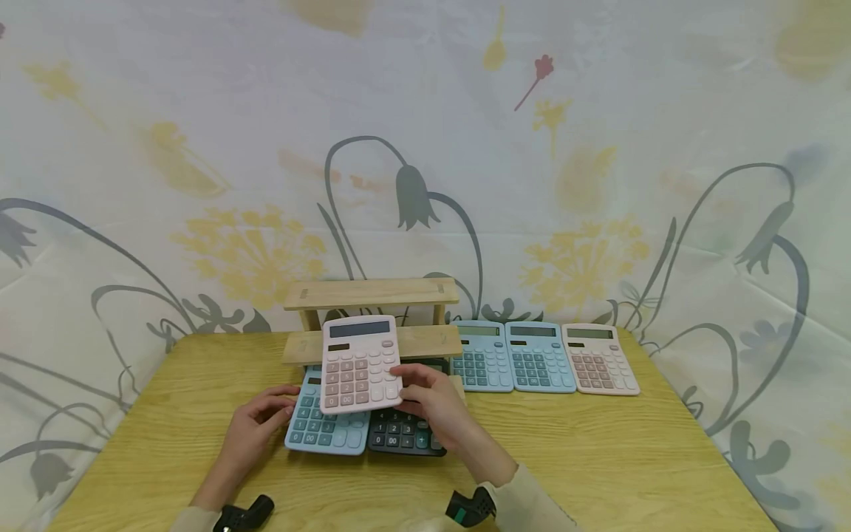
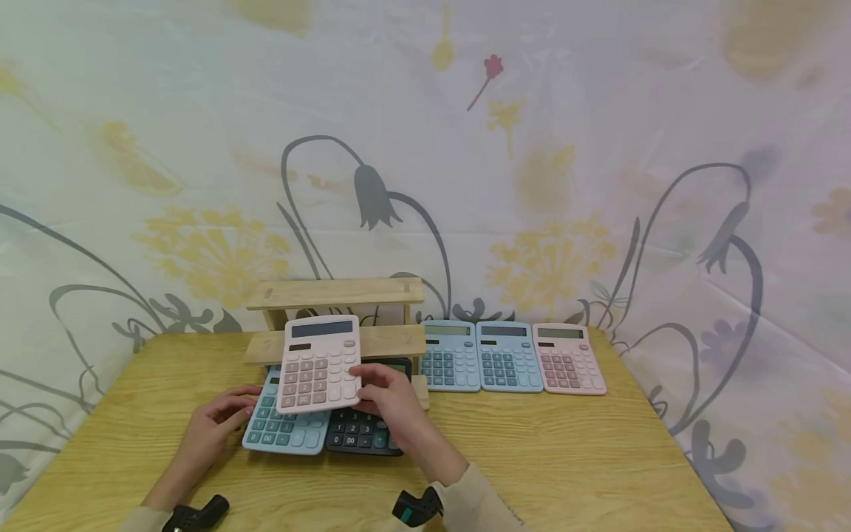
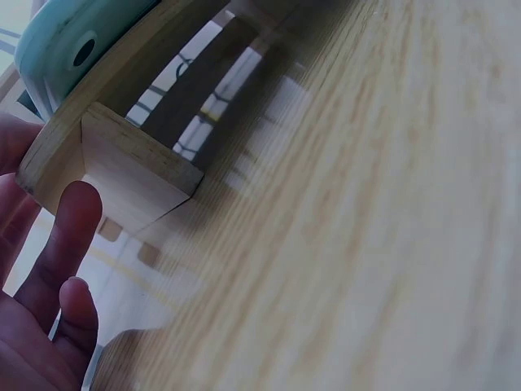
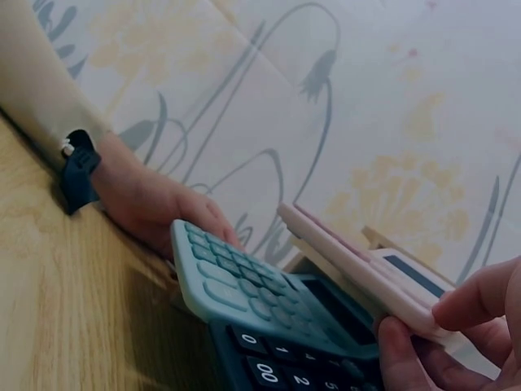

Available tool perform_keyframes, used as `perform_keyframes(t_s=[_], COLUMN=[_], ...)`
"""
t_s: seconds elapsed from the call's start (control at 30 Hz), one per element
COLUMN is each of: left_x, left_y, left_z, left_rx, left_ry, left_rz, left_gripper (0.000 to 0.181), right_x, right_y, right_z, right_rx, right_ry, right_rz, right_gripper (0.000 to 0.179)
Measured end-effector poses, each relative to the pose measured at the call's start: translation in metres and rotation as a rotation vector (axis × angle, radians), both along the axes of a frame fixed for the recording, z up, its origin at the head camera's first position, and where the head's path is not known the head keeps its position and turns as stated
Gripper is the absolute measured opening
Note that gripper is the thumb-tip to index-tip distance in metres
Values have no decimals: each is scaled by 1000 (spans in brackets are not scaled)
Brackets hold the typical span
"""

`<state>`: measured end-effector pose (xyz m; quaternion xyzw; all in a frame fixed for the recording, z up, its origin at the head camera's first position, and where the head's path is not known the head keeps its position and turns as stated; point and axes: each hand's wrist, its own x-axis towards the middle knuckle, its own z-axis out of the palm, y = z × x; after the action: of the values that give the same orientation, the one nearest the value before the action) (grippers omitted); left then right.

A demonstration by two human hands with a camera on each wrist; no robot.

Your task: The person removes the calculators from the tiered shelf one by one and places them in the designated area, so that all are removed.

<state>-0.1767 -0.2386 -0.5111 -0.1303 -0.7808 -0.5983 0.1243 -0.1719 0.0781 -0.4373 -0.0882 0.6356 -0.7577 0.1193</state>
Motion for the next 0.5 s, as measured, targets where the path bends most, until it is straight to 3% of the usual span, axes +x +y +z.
perform_keyframes(t_s=[0.5], left_x=[0], left_y=[0], left_z=[-1], left_rx=[-15], left_ry=[7], left_rz=[12], left_gripper=[8], right_x=[1], right_y=[6], right_z=[0], right_rx=[14], right_ry=[-11], right_rz=[-12], right_gripper=[34])
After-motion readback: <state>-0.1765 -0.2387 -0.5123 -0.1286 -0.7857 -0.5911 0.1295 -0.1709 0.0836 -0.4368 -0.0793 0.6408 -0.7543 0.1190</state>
